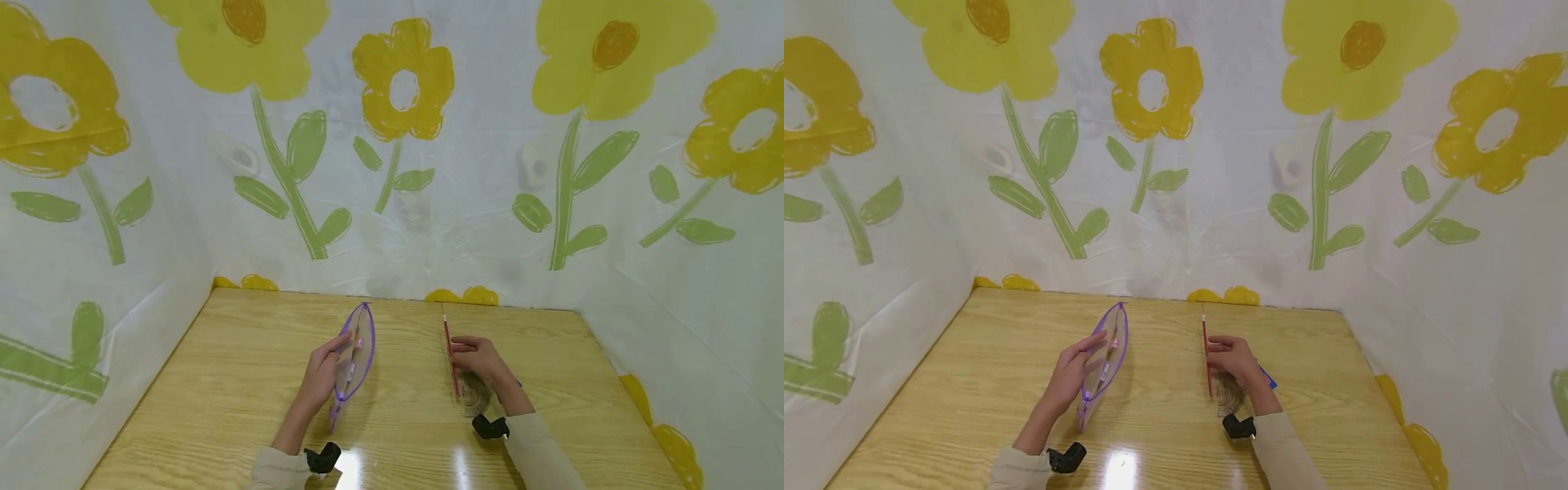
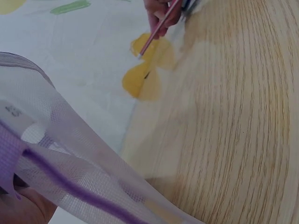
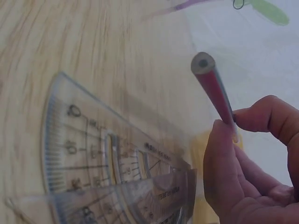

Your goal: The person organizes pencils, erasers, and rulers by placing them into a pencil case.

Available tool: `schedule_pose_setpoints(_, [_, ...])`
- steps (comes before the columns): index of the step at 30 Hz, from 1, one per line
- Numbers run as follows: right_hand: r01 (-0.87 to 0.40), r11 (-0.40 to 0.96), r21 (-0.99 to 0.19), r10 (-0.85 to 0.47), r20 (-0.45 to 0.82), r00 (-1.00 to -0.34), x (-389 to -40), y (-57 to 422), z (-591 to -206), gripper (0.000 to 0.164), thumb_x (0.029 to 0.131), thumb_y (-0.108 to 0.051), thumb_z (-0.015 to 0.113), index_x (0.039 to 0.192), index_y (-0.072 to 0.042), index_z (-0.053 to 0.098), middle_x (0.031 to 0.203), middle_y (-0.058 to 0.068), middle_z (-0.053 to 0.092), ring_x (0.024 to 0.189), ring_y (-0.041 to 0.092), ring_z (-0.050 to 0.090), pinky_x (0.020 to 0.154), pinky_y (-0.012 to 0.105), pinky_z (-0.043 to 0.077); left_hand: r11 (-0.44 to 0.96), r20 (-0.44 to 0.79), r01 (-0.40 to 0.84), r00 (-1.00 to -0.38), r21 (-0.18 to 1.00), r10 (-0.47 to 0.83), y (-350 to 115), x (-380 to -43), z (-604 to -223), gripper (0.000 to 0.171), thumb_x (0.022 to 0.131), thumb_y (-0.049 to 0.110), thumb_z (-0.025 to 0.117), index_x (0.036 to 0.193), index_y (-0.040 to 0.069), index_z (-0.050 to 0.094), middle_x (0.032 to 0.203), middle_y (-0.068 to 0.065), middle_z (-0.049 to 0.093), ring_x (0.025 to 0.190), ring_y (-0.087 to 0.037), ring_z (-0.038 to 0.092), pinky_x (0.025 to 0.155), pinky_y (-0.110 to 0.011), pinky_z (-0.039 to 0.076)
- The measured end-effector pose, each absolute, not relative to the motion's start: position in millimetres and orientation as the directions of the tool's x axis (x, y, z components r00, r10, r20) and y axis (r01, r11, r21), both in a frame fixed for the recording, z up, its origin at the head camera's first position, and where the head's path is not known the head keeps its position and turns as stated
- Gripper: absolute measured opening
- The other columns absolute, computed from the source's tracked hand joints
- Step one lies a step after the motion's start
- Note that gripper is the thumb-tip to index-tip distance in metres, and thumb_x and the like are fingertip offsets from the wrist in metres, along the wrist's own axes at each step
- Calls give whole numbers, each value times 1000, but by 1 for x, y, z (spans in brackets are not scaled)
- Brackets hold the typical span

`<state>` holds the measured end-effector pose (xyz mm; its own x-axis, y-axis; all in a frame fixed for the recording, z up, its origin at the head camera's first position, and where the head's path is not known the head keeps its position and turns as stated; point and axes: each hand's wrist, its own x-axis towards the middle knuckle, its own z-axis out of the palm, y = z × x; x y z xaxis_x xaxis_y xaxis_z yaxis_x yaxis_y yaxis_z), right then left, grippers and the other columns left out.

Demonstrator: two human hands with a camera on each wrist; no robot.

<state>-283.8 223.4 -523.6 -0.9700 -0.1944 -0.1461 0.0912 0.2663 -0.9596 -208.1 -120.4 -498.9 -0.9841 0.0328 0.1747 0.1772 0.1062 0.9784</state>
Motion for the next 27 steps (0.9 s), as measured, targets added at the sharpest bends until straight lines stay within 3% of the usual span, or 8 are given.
schedule_pose_setpoints(9, [68, 261, -963, -227, -130, -965, -281, 219, -517, 52, 94, -2, 67, 141, 12, 51, 128, 33, 61, 103, 30, 71, 86, 42, 63, 103, 179, 180, -984, 978, 20, -121, -208, -498, 49, 99, -5, 29, 143, -11, 49, 152, -24, 48, 148, -43, 33, 122, -59, 25])
schedule_pose_setpoints(17, [5, 230, -973, -302, -77, -950, -276, 218, -514, 54, 97, -5, 64, 144, 14, 45, 131, 37, 56, 112, 41, 66, 92, 45, 61, 101, 171, 173, -985, 980, 27, -121, -206, -498, 49, 99, -5, 29, 144, -11, 49, 153, -24, 46, 149, -43, 30, 123, -60, 21])
schedule_pose_setpoints(27, [-13, 224, -974, -313, -59, -948, -275, 215, -510, 54, 96, -5, 65, 143, 14, 47, 131, 35, 55, 109, 36, 66, 92, 47, 60, 95, 183, 184, -983, 978, 29, -121, -209, -498, 49, 100, -5, 29, 144, -12, 48, 153, -25, 46, 148, -43, 32, 122, -59, 24])
